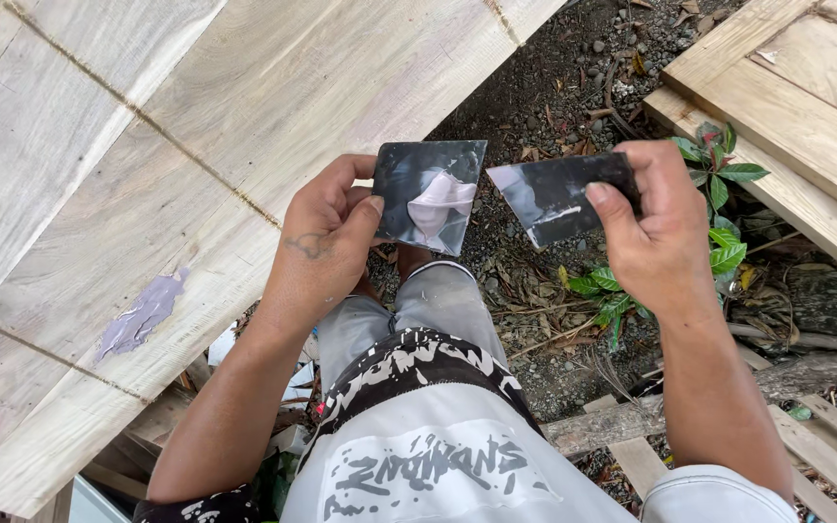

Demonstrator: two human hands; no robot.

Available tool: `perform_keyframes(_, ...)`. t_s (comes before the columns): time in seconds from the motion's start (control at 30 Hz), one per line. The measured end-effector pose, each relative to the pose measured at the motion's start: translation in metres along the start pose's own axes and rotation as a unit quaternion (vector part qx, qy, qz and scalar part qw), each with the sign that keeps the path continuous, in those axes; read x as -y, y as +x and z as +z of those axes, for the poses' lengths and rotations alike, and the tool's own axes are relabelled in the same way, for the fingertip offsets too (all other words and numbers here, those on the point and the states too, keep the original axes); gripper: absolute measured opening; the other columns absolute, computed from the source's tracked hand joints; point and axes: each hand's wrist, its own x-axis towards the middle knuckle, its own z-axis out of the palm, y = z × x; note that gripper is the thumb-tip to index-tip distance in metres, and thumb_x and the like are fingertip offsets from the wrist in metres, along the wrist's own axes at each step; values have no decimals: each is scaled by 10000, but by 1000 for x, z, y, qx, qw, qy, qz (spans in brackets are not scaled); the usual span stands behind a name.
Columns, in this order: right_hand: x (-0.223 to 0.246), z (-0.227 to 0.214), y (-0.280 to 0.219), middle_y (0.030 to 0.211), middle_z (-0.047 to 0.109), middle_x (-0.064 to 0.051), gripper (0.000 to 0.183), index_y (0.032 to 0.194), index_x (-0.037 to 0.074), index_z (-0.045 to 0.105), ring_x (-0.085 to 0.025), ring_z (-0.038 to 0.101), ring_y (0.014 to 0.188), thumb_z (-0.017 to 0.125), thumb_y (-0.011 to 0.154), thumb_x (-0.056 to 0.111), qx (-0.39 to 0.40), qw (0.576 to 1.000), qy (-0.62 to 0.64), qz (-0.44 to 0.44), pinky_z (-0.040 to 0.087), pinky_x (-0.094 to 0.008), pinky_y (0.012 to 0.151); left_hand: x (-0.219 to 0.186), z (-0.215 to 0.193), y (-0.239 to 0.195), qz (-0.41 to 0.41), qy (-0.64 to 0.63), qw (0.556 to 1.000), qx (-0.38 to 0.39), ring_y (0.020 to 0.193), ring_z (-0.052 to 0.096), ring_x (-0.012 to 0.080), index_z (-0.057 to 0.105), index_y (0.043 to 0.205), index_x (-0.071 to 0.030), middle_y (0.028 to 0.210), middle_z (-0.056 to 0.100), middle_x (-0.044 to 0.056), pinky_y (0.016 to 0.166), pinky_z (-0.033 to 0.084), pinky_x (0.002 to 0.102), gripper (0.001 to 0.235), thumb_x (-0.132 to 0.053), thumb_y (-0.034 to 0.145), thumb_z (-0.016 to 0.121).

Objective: The person uses a putty knife to scoop wood filler from a metal palette and applies it to gaps and imperfections on a wooden surface. They repeatedly spread and smooth the filler across the wood, working on multiple areas.

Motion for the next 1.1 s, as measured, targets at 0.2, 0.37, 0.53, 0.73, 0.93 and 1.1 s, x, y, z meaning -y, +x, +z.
perform_keyframes(0.2, 16, 6, 27, 986, 686, -52, 176, 1219, 14, 550, -94, 648, 904, 661, 1085, 40, 43, 991, -116, -48, 521, -247, 775, 3, -4, -7, -17, 5, 1000, -2, 856, 690, 41, 599, 1216, 14, 957, 728, 24, 790, 603, 222, 251, 29, 1010, 455)
perform_keyframes(0.37, -1, 21, 14, 1018, 661, -47, 185, 1226, 5, 520, -80, 617, 937, 633, 1081, 22, 62, 998, -8, -8, 512, -225, 819, 11, -3, -5, -14, 7, 1000, -7, 789, 573, 38, 633, 1245, 23, 911, 658, 13, 704, 522, 225, 260, 16, 1030, 487)
perform_keyframes(0.53, -10, 46, -12, 1047, 653, -35, 169, 1211, 8, 510, -69, 616, 955, 611, 1075, 14, 57, 992, 105, 43, 523, -217, 846, 24, 0, -2, -40, -7, 999, -33, 767, 625, 28, 616, 1228, 6, 886, 681, -6, 701, 579, 227, 262, -12, 1006, 478)
perform_keyframes(0.73, 30, 51, -31, 998, 719, -95, 147, 1157, -1, 590, -90, 645, 849, 648, 1025, 26, 13, 998, -68, 11, 523, -246, 761, 33, 2, 7, -45, 28, 997, -51, 697, 585, 50, 634, 1224, 0, 823, 658, 4, 646, 543, 240, 263, -18, 1010, 484)
perform_keyframes(0.93, 58, 46, -25, 1219, 723, -178, 225, 1106, -17, 686, -325, 707, 1171, 676, 886, -61, 44, 895, -294, -332, 533, -482, 1058, 37, 1, 14, -68, 5, 997, -44, 734, 638, 41, 648, 1193, -8, 843, 698, -3, 677, 571, 230, 247, -36, 994, 505)
perform_keyframes(1.1, 62, 49, -17, 1270, 710, -173, 313, 1210, -4, 712, -339, 660, 1252, 655, 909, -71, 41, 888, -296, -350, 491, -504, 1126, 32, -5, 16, -53, -20, 997, -44, 739, 648, 59, 642, 1228, 2, 864, 699, 4, 674, 554, 239, 286, -27, 976, 510)
